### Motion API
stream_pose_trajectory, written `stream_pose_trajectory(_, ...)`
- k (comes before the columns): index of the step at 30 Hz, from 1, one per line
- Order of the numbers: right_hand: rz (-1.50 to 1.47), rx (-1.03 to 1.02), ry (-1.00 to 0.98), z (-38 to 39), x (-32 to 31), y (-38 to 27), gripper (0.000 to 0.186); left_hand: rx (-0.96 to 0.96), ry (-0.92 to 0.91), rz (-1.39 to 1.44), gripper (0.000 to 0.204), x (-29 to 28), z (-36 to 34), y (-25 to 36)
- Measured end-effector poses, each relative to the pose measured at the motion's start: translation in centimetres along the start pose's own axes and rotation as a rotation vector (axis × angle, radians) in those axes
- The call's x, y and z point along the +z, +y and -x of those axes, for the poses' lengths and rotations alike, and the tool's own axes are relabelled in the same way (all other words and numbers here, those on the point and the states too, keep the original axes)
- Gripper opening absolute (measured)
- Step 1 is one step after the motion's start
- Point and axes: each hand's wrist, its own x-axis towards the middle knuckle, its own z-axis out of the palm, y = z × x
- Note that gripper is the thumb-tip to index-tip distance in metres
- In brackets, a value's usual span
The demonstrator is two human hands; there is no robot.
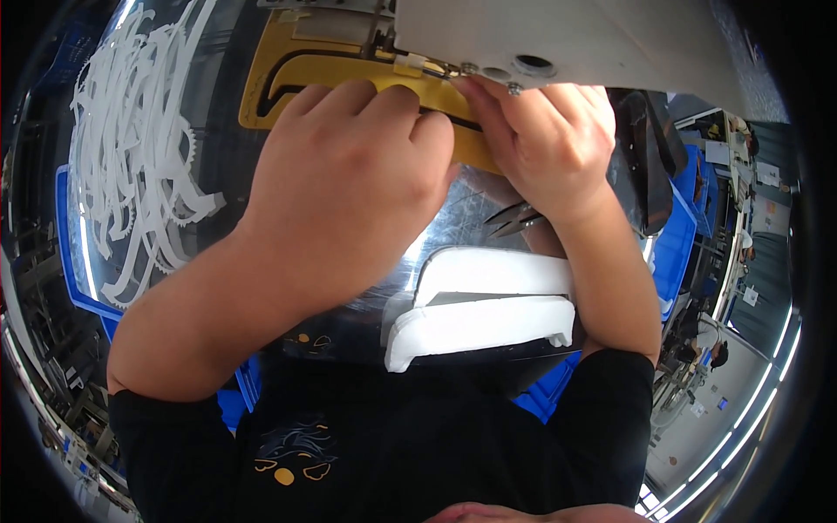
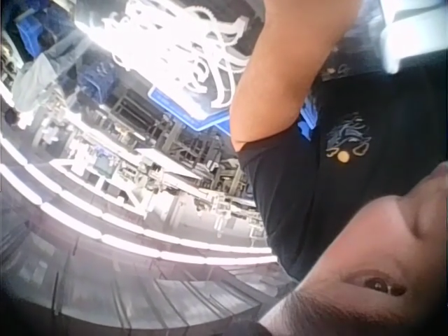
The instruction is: Operating an industrial sewing machine to assemble leather and fabric components using templates.
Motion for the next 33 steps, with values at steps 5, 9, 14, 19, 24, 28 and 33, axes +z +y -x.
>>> stream_pose_trajectory(5, -0.097, -0.010, 0.083, 0.0, 0.7, 0.4, 0.019, -0.158, 0.152, 0.062, 0.021, 1.0, -0.9, -1.5)
stream_pose_trajectory(9, -0.085, -0.011, 0.086, 0.0, 0.8, 0.6, 0.019, -0.214, 0.197, -0.081, 0.016, 1.9, -1.8, -1.9)
stream_pose_trajectory(14, -0.152, 0.003, 0.133, 0.1, 1.7, 0.7, 0.024, -0.250, 0.287, -0.031, 0.018, 2.2, -1.4, -1.6)
stream_pose_trajectory(19, -0.153, 0.001, 0.122, 0.3, 1.9, 0.8, 0.026, -0.353, 0.279, -0.090, 0.015, 1.7, -0.9, -2.5)
stream_pose_trajectory(24, -0.161, -0.007, 0.151, 0.4, 2.4, 1.0, 0.019, -0.245, 0.251, 0.128, 0.022, 1.7, -2.6, -4.0)
stream_pose_trajectory(28, -0.188, -0.024, 0.138, 0.6, 2.7, 1.1, 0.014, -0.329, 0.151, 0.561, 0.022, 1.7, -3.7, -4.1)
stream_pose_trajectory(33, -0.201, -0.007, 0.120, 0.6, 2.5, 1.1, 0.014, -0.409, 0.040, 0.740, 0.026, 1.0, -3.8, -3.8)
